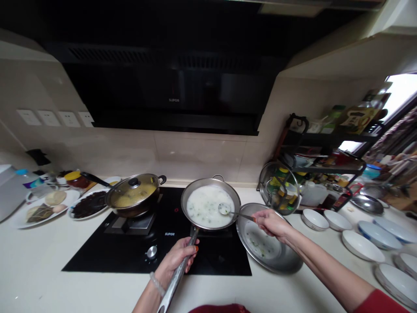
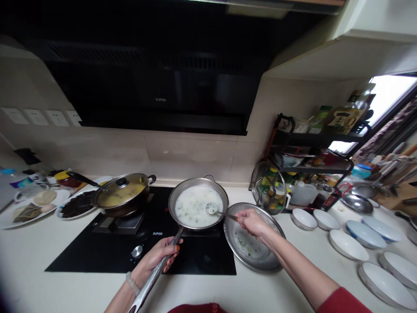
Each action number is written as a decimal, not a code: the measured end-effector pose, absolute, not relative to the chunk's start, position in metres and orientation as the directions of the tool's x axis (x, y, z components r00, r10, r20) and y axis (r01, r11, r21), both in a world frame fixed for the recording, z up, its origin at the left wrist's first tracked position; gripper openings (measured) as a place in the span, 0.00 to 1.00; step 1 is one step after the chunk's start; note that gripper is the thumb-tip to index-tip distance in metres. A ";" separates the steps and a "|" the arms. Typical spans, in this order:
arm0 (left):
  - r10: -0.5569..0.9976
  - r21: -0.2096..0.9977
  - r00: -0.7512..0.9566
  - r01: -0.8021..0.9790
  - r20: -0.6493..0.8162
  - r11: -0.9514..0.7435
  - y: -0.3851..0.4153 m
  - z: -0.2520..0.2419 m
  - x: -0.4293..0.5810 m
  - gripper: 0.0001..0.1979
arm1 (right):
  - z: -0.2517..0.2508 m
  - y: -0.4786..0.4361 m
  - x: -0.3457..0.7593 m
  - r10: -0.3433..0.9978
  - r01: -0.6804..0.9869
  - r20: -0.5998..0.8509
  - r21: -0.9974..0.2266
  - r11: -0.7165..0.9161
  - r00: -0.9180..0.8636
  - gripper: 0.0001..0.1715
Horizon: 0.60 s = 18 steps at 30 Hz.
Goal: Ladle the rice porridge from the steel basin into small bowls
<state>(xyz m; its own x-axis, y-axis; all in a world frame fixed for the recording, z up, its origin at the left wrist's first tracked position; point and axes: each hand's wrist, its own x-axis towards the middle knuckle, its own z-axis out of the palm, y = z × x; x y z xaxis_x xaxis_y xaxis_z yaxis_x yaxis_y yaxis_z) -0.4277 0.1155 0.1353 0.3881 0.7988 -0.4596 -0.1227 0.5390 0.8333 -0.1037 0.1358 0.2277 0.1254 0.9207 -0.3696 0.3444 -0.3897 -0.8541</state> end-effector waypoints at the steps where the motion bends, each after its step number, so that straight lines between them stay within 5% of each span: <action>1: 0.799 0.834 0.391 -0.123 -0.457 0.537 0.116 0.135 -0.428 0.25 | 0.227 0.136 -0.103 0.920 0.339 -0.372 -0.855 -0.391 0.122 0.03; 18: 0.805 0.837 0.397 -0.140 -0.441 0.528 0.114 0.137 -0.429 0.25 | 0.251 0.078 -0.034 0.865 0.114 -0.425 -0.877 -0.466 0.268 0.24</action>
<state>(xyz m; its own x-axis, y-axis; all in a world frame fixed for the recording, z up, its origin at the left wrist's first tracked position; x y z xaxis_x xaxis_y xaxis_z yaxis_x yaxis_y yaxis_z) -0.4285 0.1138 0.1370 0.3972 0.8047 -0.4413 -0.1403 0.5284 0.8373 -0.0335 0.0776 0.2513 0.2684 0.8645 -0.4250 0.1137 -0.4665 -0.8772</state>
